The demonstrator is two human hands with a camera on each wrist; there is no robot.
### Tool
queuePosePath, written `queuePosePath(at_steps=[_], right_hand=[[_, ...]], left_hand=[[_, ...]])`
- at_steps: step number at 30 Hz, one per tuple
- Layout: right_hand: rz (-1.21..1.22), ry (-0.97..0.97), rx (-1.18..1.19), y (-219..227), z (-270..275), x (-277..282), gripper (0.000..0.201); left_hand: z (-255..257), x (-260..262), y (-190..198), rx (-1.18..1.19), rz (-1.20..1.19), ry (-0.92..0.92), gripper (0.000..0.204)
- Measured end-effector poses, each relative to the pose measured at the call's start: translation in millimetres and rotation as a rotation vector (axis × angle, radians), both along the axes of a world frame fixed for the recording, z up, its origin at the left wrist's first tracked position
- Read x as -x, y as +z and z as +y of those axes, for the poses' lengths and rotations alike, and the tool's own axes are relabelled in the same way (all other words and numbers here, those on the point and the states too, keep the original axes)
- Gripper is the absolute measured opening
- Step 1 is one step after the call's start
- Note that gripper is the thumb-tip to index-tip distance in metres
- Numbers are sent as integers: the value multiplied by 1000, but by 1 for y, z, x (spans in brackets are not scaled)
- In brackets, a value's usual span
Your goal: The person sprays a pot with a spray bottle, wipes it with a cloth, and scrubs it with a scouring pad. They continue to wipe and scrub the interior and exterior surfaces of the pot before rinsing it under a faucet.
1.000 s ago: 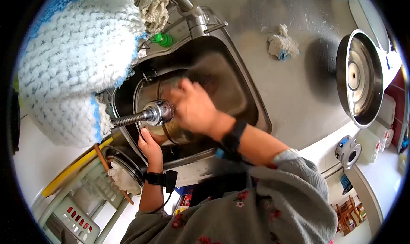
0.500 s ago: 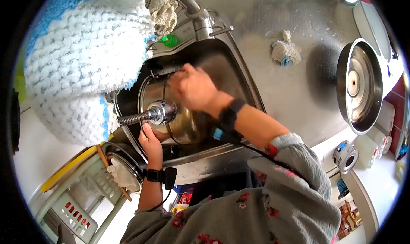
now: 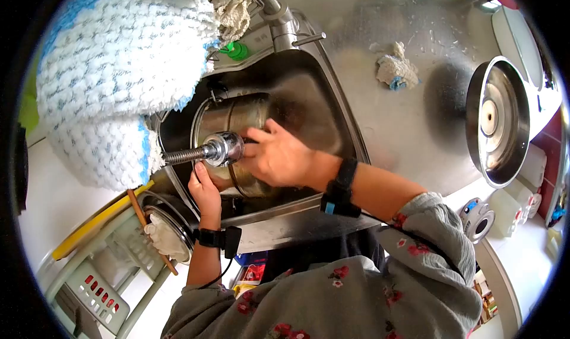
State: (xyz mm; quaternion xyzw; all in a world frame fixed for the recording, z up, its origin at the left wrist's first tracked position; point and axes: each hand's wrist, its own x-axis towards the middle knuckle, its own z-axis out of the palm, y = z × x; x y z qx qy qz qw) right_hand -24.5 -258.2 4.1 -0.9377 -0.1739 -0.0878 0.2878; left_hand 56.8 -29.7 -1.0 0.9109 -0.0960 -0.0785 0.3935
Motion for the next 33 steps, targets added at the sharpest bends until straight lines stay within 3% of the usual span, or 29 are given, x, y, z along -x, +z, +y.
queuePosePath(at_steps=[2, 3, 4, 6, 8, 10, 12, 15, 18, 19, 22, 23, 26, 27, 30, 32, 33], right_hand=[[-53, -207, -67, -10, -8, -24, 21], [113, -280, -133, -26, -16, -42, 17], [64, -375, -122, -54, -26, -56, 24], [80, -438, -294, -50, -18, -54, 18], [-11, -389, -137, -10, -1, -24, 17], [-43, -171, -82, -1, 18, 7, 15], [-10, -170, -70, -3, 8, 2, 15], [-106, -592, -304, -43, -4, -39, 11], [-26, -367, -84, 10, 17, -1, 15], [-42, -315, -80, 8, 25, 8, 16], [97, -574, -217, -9, 4, -14, 18], [-85, -669, -174, -29, 1, -23, 21], [-50, -431, -67, 4, 39, 17, 22], [-199, -404, -47, 7, 53, 24, 21], [-13, -389, -6, 3, 38, 23, 22], [-150, -627, -58, -9, 30, 5, 33], [-47, -565, -26, -2, 42, 15, 35]], left_hand=[[-7, -1, 3, -10, -4, 8, 31], [-7, -1, 5, -22, 17, 9, 32], [-6, -1, 7, -34, 39, 7, 32], [-7, -3, 3, 1, -5, 9, 34], [-7, -2, 4, -9, 16, 21, 34], [-10, -3, 8, 11, 15, -7, 35], [-15, -2, 8, 26, -36, -13, 35], [-12, -2, 5, 26, -7, 10, 36], [-14, -7, 4, 56, 12, 25, 36], [-13, -6, 5, 46, 41, 22, 36], [-12, -6, 3, 52, 32, 25, 37], [-15, -5, 8, -2, 7, 7, 37], [-13, -6, 4, -17, -24, -1, 37], [-13, -5, 5, 10, 9, 5, 37], [-20, -6, 10, 30, 9, 1, 38], [-21, -3, 13, 12, 12, 11, 38], [-22, -4, 15, 30, 75, 35, 39]])
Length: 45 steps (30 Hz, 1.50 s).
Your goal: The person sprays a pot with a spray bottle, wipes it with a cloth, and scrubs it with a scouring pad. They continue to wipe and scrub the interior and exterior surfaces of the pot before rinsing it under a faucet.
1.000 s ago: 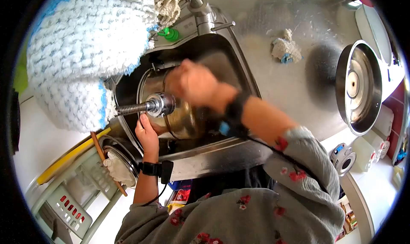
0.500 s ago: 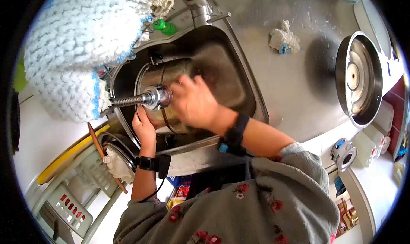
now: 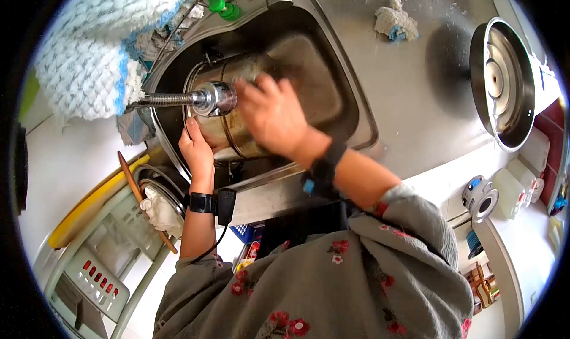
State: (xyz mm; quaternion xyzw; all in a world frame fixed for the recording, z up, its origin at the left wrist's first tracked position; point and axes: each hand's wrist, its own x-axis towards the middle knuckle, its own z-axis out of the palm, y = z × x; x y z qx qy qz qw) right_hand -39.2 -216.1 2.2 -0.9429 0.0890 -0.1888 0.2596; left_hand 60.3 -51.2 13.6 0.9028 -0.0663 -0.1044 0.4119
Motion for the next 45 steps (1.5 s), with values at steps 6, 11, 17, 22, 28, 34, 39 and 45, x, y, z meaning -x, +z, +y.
queuePosePath(at_steps=[6, 11, 17, 22, 28, 34, 39, 45], right_hand=[[-14, 26, 30, -1, 15, 13, 25], [-72, 52, 109, -1, 42, 30, 32], [-37, -78, 95, 0, 13, 8, 33], [6, -31, 57, 4, 18, 14, 33], [-82, 38, 69, 7, 41, 31, 25], [-13, -40, 124, 5, 31, 27, 28], [113, -2, 79, 14, 25, 9, 39], [14, -37, 170, 6, 36, 34, 35]], left_hand=[[0, -3, -5, 57, -44, -32, 40], [3, -3, -3, 53, -35, -35, 41], [3, 1, 3, 114, 23, -47, 41], [0, -4, 1, 132, 33, -55, 41], [9, -6, -9, 53, -92, -98, 43], [9, -7, -8, -10, -70, -77, 44], [1, -1, 6, 59, 46, -49, 44], [9, -6, -10, 46, -67, -100, 44]])
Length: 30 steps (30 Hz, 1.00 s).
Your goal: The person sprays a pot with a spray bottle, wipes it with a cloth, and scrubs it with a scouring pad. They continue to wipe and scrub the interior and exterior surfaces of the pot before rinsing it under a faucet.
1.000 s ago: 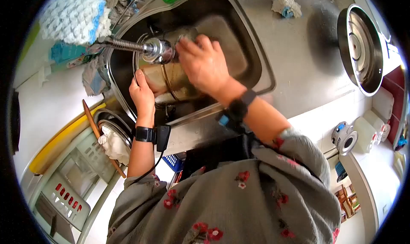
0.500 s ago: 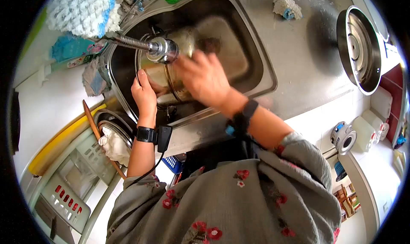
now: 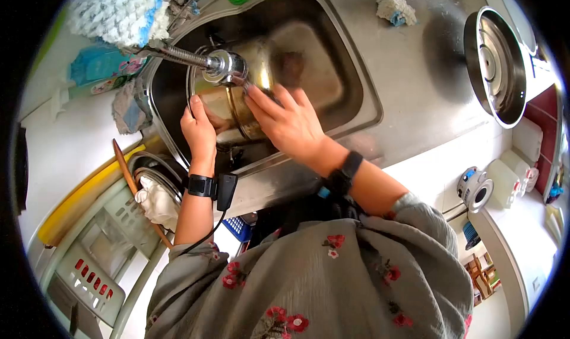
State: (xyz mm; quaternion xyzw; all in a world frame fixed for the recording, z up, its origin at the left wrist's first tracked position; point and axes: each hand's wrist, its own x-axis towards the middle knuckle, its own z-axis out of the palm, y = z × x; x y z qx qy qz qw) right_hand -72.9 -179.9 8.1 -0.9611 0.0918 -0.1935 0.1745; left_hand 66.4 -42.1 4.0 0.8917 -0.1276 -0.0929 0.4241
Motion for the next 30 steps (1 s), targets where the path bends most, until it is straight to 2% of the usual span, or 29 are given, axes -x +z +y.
queuePosePath(at_steps=[3, 6, 8, 10, 14, 16, 18, 21, 24, 25, 28, 30], right_hand=[[202, 34, -61, 11, -14, -29, 45], [-56, -23, -24, 2, -2, -1, 38], [-48, -22, -12, -3, -1, 4, 35], [-41, -18, -73, -1, -12, -18, 36], [-104, -249, -250, -8, -4, -18, 35], [-52, -211, -260, -6, 16, 7, 41], [-65, -174, -242, -8, 12, 5, 44], [-132, -242, -339, -18, -6, -23, 46], [-107, -254, -398, -8, 23, 5, 43], [-97, -194, -331, -4, 31, 11, 40], [-113, -110, -366, -1, 7, -11, 38], [-211, -302, -554, -14, -7, -27, 37]], left_hand=[[-1, 4, 3, -10, 9, 8, 44], [0, -2, -2, 1, -14, 10, 45], [-6, 4, 7, 23, 40, 37, 45], [-2, 3, 3, 10, 29, 9, 44], [-6, 2, 9, -13, 5, 15, 42], [-4, 1, 1, 13, -71, -12, 41], [-7, 2, 6, 30, 5, 10, 40], [-7, 4, 9, 12, 50, 31, 41], [-2, -1, -1, 28, -59, -12, 41], [-4, 0, 1, 39, -26, -1, 41], [-7, 4, 11, 27, 99, 36, 39], [-4, 3, 14, -24, 209, 62, 41]])
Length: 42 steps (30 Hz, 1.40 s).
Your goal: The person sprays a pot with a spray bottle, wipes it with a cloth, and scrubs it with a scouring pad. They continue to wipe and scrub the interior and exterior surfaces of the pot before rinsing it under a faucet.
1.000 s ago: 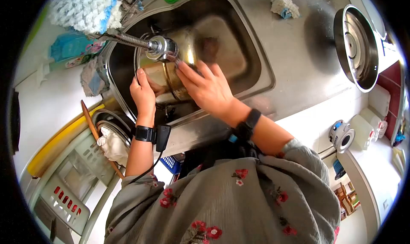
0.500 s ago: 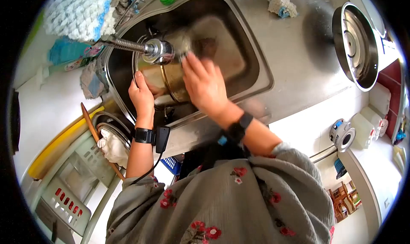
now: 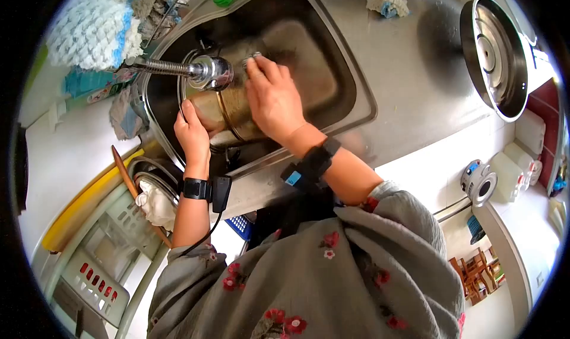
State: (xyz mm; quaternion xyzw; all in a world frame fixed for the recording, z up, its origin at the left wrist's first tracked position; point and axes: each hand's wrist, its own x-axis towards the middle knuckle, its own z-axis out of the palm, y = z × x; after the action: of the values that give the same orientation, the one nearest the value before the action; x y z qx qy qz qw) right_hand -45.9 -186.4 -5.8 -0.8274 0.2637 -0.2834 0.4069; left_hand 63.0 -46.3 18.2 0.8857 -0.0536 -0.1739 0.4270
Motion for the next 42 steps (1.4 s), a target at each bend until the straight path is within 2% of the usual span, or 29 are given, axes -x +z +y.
queuePosePath(at_steps=[3, 4, 9, 12, 15, 16, 18, 19, 23, 26, 27, 28, 31, 32, 34, 38, 40, 41, 42], right_hand=[[-9, 40, 34, 0, 9, 17, 40], [48, 96, 66, 10, 30, 33, 40], [29, 72, 45, -1, -2, -3, 42], [37, 61, 43, 7, 23, 25, 40], [43, 94, 130, 2, 17, 18, 39], [34, 101, 142, 0, 6, 7, 39], [-12, 9, 45, -6, -10, -16, 35], [5, 18, 28, -2, -4, -9, 34], [100, 135, 125, 10, 34, 35, 35], [29, 142, 92, 7, -1, 1, 35], [20, 42, -13, 1, -11, -12, 33], [5, 23, -10, -9, -16, -16, 33], [-27, 64, -35, -1, 10, 18, 41], [1, 75, -48, -1, 24, 31, 44], [4, 67, -13, 1, 21, 27, 40], [-3, 20, -125, -22, -21, -22, 32], [35, 41, -211, -5, -2, 3, 37], [-1, 55, -162, -5, 16, 22, 44], [90, 69, -162, 0, 36, 42, 48]], left_hand=[[-3, 0, -3, 19, -67, -23, 41], [-1, 0, -6, 16, -69, -27, 41], [-7, 2, 1, 70, -60, 28, 41], [-1, -5, -16, 88, -287, -51, 42], [0, -4, -15, 81, -251, -61, 42], [-1, -3, -10, 54, -156, -34, 41], [-3, -2, 3, 1, 31, 21, 43], [-3, -2, 4, 12, 44, 36, 43], [1, -4, -5, 43, -20, -5, 44], [-1, -2, 1, 53, 47, 28, 43], [-1, -2, 1, 55, 63, 41, 43], [-2, -2, 1, 59, 80, 52, 43], [-1, -4, -9, 87, -140, -7, 41], [1, -4, -9, 75, -109, -9, 40], [3, -5, -8, 51, -53, -14, 43], [3, -3, 0, -1, 6, -1, 42], [2, -5, -4, 10, -6, 8, 42], [0, -6, -4, 29, -5, 10, 42], [1, -5, -3, 40, 2, 11, 42]])
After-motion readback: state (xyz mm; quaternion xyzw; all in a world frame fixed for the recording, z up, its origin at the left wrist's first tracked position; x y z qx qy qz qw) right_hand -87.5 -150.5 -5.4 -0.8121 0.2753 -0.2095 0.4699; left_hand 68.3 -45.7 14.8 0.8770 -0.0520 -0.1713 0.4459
